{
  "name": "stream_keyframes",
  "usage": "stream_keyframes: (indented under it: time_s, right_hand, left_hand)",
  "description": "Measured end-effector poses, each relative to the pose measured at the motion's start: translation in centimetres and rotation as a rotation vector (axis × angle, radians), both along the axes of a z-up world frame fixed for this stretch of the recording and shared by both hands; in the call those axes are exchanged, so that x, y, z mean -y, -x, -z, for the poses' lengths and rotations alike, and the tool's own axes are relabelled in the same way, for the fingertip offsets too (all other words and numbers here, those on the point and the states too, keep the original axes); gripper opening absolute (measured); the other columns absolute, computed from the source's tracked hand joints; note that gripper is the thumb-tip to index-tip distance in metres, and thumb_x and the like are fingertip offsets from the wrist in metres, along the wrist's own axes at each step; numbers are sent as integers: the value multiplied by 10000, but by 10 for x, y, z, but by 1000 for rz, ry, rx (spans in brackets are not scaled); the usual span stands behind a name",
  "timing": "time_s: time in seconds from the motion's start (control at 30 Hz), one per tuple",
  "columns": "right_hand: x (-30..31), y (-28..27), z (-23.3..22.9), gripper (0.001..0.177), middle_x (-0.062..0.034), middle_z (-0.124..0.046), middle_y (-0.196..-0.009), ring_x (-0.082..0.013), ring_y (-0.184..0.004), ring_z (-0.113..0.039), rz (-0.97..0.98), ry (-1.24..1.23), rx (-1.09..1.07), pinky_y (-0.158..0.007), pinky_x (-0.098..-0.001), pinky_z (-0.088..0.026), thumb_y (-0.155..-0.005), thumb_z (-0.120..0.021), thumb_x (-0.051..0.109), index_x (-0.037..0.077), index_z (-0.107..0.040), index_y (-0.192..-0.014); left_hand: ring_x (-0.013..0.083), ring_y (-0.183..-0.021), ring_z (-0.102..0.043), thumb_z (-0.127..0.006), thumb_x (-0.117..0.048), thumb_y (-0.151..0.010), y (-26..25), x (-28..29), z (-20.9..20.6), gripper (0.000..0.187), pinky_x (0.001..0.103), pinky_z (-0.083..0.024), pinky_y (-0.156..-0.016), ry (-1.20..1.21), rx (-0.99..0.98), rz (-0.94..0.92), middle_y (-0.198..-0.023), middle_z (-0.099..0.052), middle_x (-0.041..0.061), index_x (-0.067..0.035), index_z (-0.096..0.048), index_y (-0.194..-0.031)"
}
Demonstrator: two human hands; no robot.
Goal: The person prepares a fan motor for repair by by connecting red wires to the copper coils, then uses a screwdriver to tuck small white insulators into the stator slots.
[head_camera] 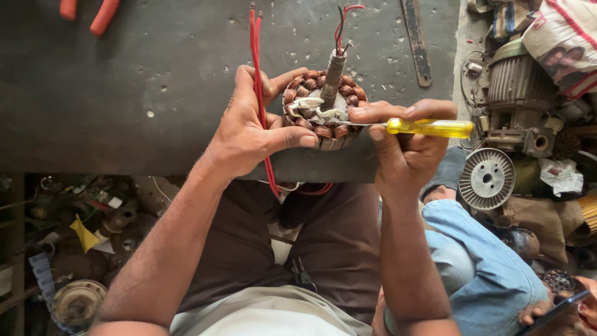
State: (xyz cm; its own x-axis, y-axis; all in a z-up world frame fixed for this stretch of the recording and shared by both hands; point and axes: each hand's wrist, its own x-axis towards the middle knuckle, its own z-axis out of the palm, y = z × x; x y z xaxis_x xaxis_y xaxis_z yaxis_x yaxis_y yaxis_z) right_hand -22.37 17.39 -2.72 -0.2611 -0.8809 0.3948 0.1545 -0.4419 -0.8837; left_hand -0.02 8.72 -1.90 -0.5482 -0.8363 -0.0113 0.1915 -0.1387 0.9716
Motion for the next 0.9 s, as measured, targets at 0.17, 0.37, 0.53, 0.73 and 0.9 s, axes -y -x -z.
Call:
stream_keyframes:
  time_s: [0.17,0.37,0.53,0.73,0.9]
  right_hand:
    - [2,1,6,348,-200,-749,-1004,-284,-989,-753,0,27,-50,-1037,-415,-586,-1106,-718,60,98,-380,-1179]
    - [8,9,4,369,-203,-747,-990,-276,-963,-761,-56,39,-43,-975,-391,-612,-1083,-736,70,100,-378,-1168]
    - [11,20,-10,401,-232,-743,-1029,-269,-994,-750,-155,-86,-42,-962,-347,-612,-1067,-750,47,80,-370,-1192]
    - [10,17,-8,392,-240,-747,-1036,-280,-988,-752,-137,-69,-56,-957,-351,-609,-1072,-737,32,82,-366,-1189]
    - [6,9,2,379,-216,-752,-1029,-285,-983,-761,-92,13,-38,-1008,-389,-616,-1085,-730,78,103,-362,-1175]
  left_hand:
    - [-13,-702,-614,-862,2,-851,0,1,0,680,169,-508,-526,-9,0,-2,-1563,-524,247,-104,-239,-1101]
    - [-21,-699,-602,-868,-3,-845,-1,1,3,681,169,-489,-513,-21,-9,-5,-1549,-527,237,-107,-240,-1085]
    - [-24,-670,-587,-875,-25,-840,-1,2,3,678,164,-471,-494,0,35,-5,-1543,-545,233,-111,-250,-1089]
    - [9,-732,-655,-866,-32,-846,-1,3,1,672,171,-528,-540,-17,-6,6,-1541,-535,246,-100,-250,-1106]
    - [81,-825,-718,-854,-15,-849,-1,3,-2,660,211,-601,-619,-27,-19,13,-1549,-518,251,-87,-249,-1102]
